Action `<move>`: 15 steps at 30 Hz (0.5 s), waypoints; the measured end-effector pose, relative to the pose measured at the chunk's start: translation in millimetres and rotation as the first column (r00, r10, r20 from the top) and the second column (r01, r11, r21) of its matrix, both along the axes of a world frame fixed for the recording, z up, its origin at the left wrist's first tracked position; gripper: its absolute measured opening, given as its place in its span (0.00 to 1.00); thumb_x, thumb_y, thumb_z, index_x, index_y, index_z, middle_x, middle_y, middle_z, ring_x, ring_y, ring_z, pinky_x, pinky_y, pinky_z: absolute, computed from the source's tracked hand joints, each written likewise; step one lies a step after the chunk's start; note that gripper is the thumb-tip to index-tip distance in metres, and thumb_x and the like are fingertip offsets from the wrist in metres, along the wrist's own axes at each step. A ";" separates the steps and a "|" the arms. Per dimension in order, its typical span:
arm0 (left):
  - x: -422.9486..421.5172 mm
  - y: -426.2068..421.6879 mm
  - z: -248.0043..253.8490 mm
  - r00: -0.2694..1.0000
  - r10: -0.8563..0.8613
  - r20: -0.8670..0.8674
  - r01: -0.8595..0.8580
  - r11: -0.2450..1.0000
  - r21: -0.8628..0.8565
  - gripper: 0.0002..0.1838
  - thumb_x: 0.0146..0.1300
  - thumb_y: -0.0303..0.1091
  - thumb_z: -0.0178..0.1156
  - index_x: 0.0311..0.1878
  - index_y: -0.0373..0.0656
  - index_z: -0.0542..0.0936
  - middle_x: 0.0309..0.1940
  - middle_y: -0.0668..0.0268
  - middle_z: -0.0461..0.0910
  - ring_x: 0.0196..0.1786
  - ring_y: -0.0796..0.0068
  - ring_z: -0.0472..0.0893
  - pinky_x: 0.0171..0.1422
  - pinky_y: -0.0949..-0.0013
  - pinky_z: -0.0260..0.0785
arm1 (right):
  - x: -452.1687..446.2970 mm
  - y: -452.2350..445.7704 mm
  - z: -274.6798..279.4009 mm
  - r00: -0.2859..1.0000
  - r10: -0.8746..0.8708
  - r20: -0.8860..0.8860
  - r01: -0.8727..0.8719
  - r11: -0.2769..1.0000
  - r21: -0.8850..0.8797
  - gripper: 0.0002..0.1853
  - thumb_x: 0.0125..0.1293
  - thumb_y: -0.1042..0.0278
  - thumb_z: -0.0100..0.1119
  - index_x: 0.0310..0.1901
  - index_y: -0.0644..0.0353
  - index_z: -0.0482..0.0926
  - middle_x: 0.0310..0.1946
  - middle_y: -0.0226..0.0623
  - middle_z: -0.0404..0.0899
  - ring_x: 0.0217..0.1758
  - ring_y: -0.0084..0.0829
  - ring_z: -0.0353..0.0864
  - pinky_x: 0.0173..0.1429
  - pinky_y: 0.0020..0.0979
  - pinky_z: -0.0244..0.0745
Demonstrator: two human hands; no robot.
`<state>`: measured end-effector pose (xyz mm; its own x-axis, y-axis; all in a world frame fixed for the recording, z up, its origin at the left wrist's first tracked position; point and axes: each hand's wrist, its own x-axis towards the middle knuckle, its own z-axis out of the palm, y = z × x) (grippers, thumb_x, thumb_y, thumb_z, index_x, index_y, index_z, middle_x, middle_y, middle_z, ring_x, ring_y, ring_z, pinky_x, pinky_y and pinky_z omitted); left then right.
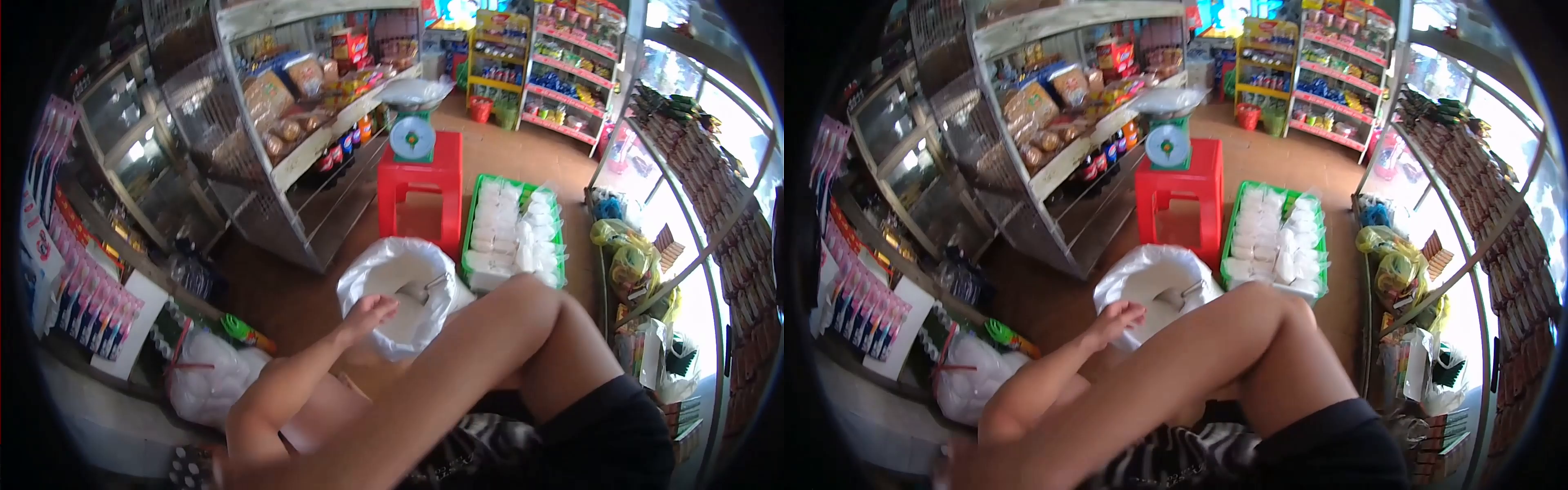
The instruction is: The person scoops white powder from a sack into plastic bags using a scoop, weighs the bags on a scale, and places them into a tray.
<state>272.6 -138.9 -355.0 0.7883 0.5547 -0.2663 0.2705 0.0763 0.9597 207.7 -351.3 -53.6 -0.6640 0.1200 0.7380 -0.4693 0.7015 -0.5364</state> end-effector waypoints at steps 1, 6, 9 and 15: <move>-0.7 5.0 -6.8 0.997 -0.049 0.052 0.044 0.996 0.078 0.16 0.73 0.47 0.63 0.49 0.43 0.84 0.41 0.72 0.84 0.44 0.82 0.81 0.51 0.73 0.74 | 28.6 23.9 -11.5 0.979 -0.136 0.150 0.122 0.988 0.099 0.21 0.66 0.48 0.60 0.50 0.56 0.81 0.49 0.43 0.81 0.54 0.54 0.81 0.55 0.54 0.76; -12.8 12.0 -0.3 0.979 0.012 0.203 -0.031 0.995 0.090 0.25 0.77 0.47 0.57 0.67 0.40 0.75 0.59 0.64 0.81 0.58 0.76 0.79 0.61 0.66 0.73 | 168.2 132.3 -107.2 0.303 -0.951 0.061 0.721 0.271 0.638 0.28 0.64 0.49 0.66 0.62 0.52 0.76 0.66 0.44 0.69 0.68 0.48 0.71 0.68 0.52 0.66; 2.5 16.5 34.3 0.917 0.206 0.341 -0.123 0.961 -0.249 0.31 0.80 0.55 0.48 0.75 0.45 0.67 0.71 0.60 0.71 0.67 0.68 0.74 0.71 0.59 0.69 | 226.7 148.9 -176.8 0.098 -0.956 0.275 0.840 0.228 0.492 0.39 0.69 0.45 0.63 0.77 0.50 0.63 0.76 0.51 0.58 0.77 0.58 0.60 0.77 0.57 0.57; 21.9 3.4 83.8 0.827 0.312 0.468 0.200 0.616 -0.762 0.54 0.66 0.82 0.40 0.79 0.44 0.60 0.77 0.58 0.64 0.75 0.57 0.67 0.80 0.52 0.57 | 250.7 149.8 -243.0 0.075 -0.913 0.402 0.821 0.285 0.494 0.45 0.70 0.35 0.55 0.82 0.48 0.54 0.84 0.49 0.43 0.87 0.55 0.38 0.83 0.66 0.35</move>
